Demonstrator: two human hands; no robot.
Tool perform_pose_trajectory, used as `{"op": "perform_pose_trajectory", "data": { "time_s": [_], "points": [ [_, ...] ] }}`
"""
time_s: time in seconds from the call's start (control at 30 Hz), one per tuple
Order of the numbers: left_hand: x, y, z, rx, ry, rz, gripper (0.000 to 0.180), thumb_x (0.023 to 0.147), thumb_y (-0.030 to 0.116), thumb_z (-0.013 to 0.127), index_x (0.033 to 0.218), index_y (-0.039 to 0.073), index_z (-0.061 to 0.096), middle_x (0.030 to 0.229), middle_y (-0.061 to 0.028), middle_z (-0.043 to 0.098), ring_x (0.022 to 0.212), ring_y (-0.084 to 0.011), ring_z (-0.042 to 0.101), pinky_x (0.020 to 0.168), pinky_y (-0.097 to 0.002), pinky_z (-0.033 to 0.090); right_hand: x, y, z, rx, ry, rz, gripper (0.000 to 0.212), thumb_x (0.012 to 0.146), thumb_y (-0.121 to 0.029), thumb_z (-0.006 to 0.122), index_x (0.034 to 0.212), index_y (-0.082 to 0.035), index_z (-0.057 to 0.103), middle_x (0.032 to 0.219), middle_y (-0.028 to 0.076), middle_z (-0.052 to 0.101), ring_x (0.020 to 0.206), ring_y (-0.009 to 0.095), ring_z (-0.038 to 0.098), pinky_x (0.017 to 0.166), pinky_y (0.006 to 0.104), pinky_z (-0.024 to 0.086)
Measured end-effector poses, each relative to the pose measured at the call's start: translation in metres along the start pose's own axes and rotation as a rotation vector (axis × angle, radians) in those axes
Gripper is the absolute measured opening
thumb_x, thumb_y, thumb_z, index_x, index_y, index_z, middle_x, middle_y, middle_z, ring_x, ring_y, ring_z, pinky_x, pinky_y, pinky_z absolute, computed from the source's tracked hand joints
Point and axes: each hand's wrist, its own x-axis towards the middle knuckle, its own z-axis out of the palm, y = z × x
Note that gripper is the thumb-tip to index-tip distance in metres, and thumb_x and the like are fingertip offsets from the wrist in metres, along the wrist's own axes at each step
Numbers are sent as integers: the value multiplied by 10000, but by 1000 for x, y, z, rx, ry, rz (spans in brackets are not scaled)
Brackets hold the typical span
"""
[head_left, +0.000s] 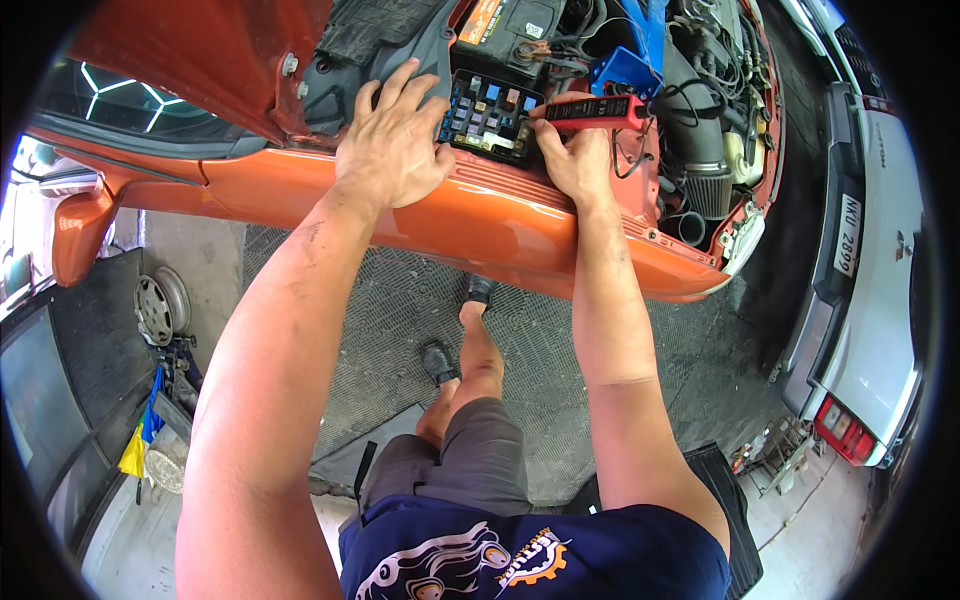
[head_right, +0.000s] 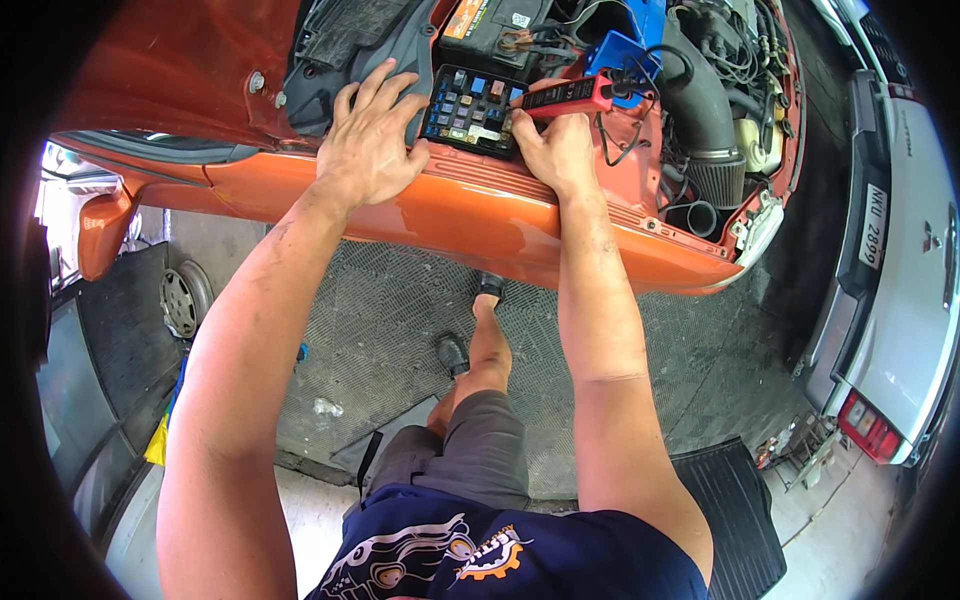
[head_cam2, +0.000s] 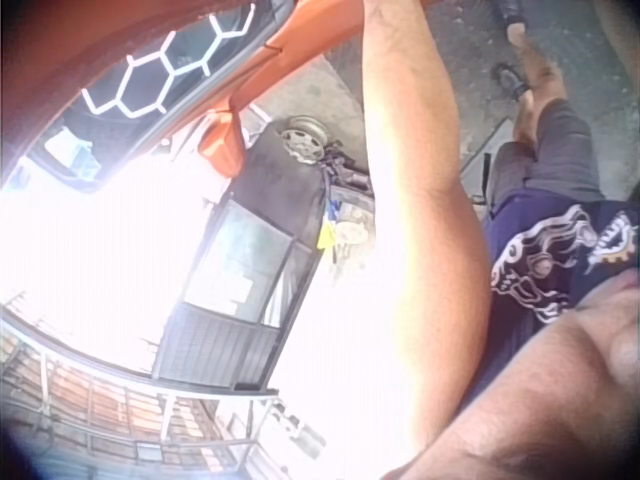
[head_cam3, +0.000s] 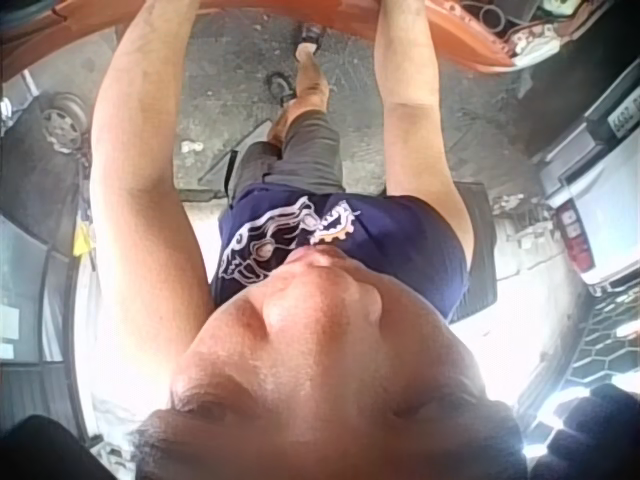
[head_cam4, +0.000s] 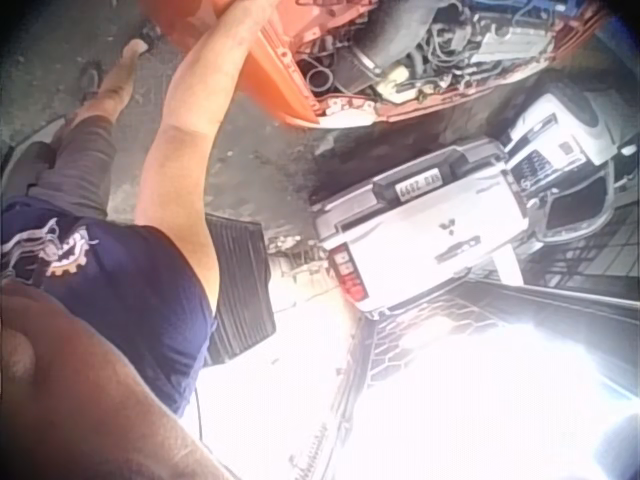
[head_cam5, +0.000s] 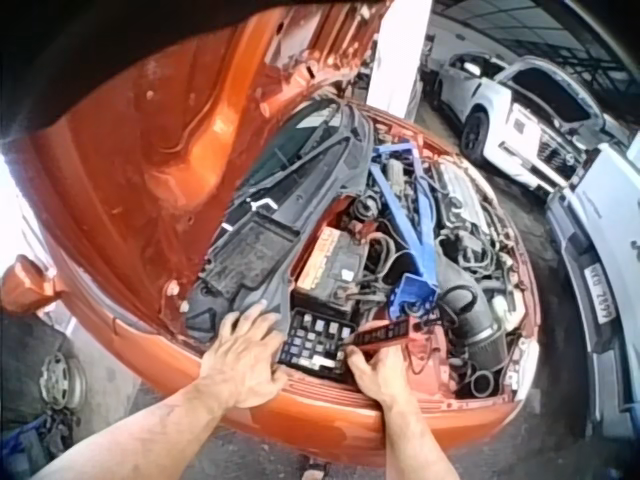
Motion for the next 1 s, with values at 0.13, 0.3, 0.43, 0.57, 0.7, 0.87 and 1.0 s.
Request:
{"op": "perform_pose_trajectory", "data": {
  "time_s": [0.13,0.3,0.43,0.57,0.7,0.87,1.0],
  "points": [
    [0,0,1,-31,57,27,538,923,337,635,1398,86,655,1647,-102,462,1635,-248,224,1322,-515,182,1,11,4,93,-12,-31,224,933,-33,725,1138,12,649,1174,125,690,993,228,742,833,343,607],
    [1,-1,3,-10,34,16,558,930,341,630,1427,87,640,1655,-98,451,1639,-242,214,1327,-511,174,2,17,8,186,3,8,202,902,-101,771,1066,11,734,1211,132,651,972,264,743,784,360,612],
    [0,-1,1,-15,18,8,561,937,346,625,1437,92,636,1661,-91,441,1641,-236,206,1329,-509,166,0,11,7,188,2,24,242,910,-96,765,1117,6,691,1161,115,685,961,236,746,770,353,607],
    [0,1,0,-11,19,8,556,941,345,622,1440,98,635,1667,-85,432,1643,-233,201,1330,-507,164,0,11,6,203,8,27,269,916,-94,763,1147,1,664,1109,96,713,951,203,744,756,350,598],
    [0,1,0,-4,9,-5,539,934,316,658,1436,123,625,1663,-73,435,1641,-240,203,1331,-509,180,1,7,7,171,27,2,258,917,-104,767,1136,2,682,1145,102,698,950,216,741,767,354,594],
    [1,2,0,3,7,-4,534,930,304,675,1434,138,621,1665,-63,430,1642,-239,200,1332,-511,186,1,14,6,180,-2,17,220,924,-122,767,1102,0,724,1204,119,656,953,258,736,805,364,600],
    [1,2,0,1,2,-8,536,929,308,676,1435,142,619,1666,-57,426,1642,-235,197,1333,-510,185,1,14,7,166,-11,-7,202,928,-132,765,1086,-8,744,1237,122,617,945,266,736,809,371,604]
  ]
}}
